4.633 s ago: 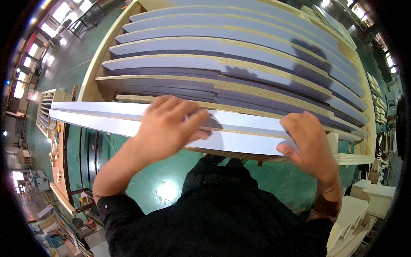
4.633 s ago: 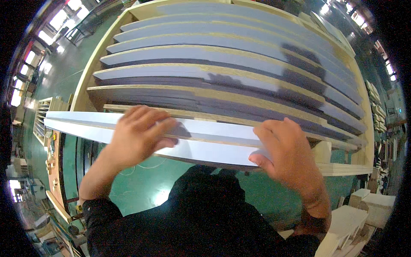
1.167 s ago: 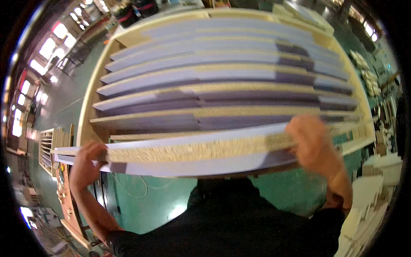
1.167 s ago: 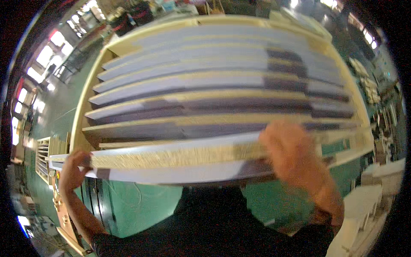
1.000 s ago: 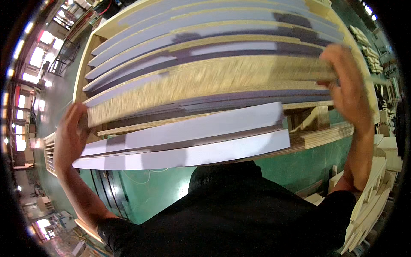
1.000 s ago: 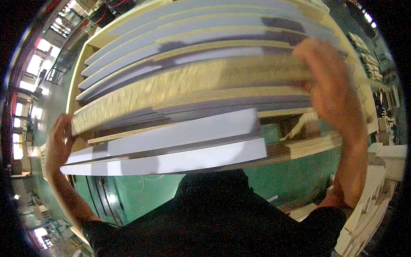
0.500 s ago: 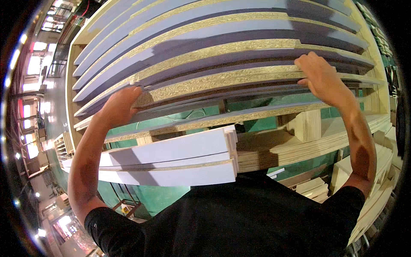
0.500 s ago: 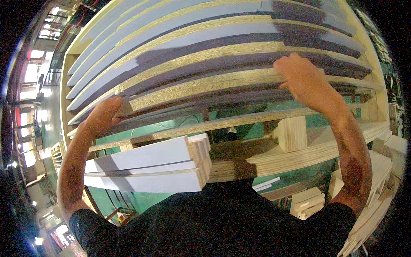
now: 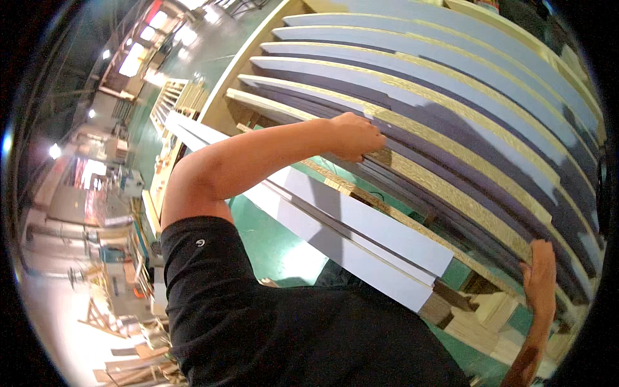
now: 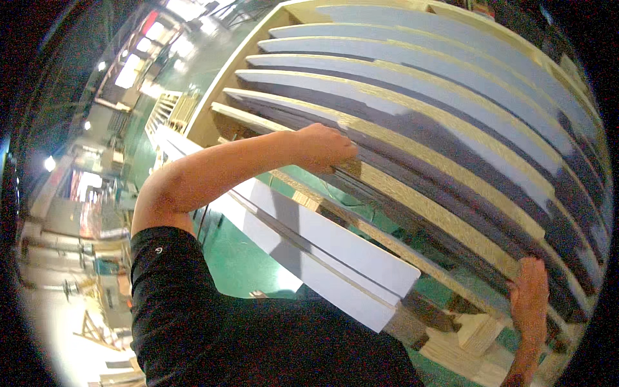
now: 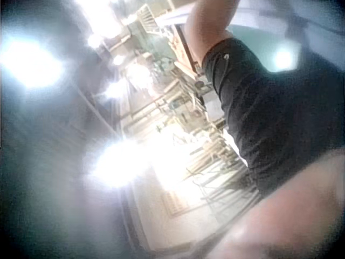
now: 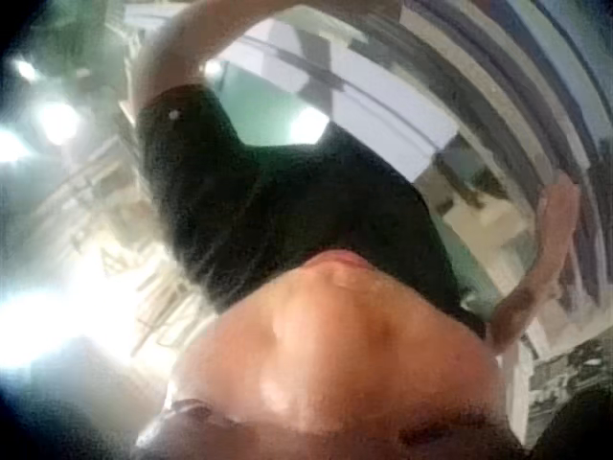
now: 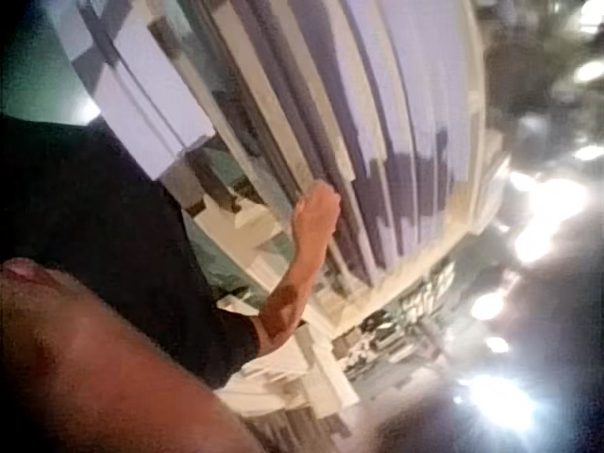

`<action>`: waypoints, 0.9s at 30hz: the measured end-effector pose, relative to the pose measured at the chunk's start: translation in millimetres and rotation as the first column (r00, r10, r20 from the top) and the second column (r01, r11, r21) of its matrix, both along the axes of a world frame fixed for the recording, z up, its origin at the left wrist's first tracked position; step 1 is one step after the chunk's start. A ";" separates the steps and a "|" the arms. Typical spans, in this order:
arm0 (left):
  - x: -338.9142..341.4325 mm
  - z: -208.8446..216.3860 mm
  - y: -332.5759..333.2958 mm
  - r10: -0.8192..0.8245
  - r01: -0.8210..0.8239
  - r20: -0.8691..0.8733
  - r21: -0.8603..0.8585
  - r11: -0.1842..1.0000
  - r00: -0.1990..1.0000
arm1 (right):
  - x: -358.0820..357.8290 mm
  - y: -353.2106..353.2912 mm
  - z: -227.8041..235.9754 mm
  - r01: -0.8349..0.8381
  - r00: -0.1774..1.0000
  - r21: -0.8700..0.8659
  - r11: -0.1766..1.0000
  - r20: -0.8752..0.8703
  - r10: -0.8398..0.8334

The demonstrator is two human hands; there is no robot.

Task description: The person picks up small wooden blocks and a nail gun from a workbench, then uses the nail gun to fasten a block onto a wooden frame. They then retrieve long white panels and insert them one by one into slots on the frame, adjusting each panel into place.

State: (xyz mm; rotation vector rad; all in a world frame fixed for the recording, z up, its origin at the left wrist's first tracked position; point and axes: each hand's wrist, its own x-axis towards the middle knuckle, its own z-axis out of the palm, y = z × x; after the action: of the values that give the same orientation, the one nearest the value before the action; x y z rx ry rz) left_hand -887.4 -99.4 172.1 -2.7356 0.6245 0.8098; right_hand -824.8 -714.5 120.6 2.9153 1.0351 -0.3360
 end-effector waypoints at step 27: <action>-30.5 -2.9 56.3 0.148 -0.149 0.023 0.071 0.986 0.989 | -11.4 117.7 21.6 -0.127 0.989 0.276 0.953 -0.039 0.143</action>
State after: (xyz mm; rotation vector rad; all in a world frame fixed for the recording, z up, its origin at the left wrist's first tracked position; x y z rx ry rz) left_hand -917.9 -43.0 169.2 -2.7444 0.3831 0.8229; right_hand -836.2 -596.8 142.2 3.0630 1.3864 -0.2969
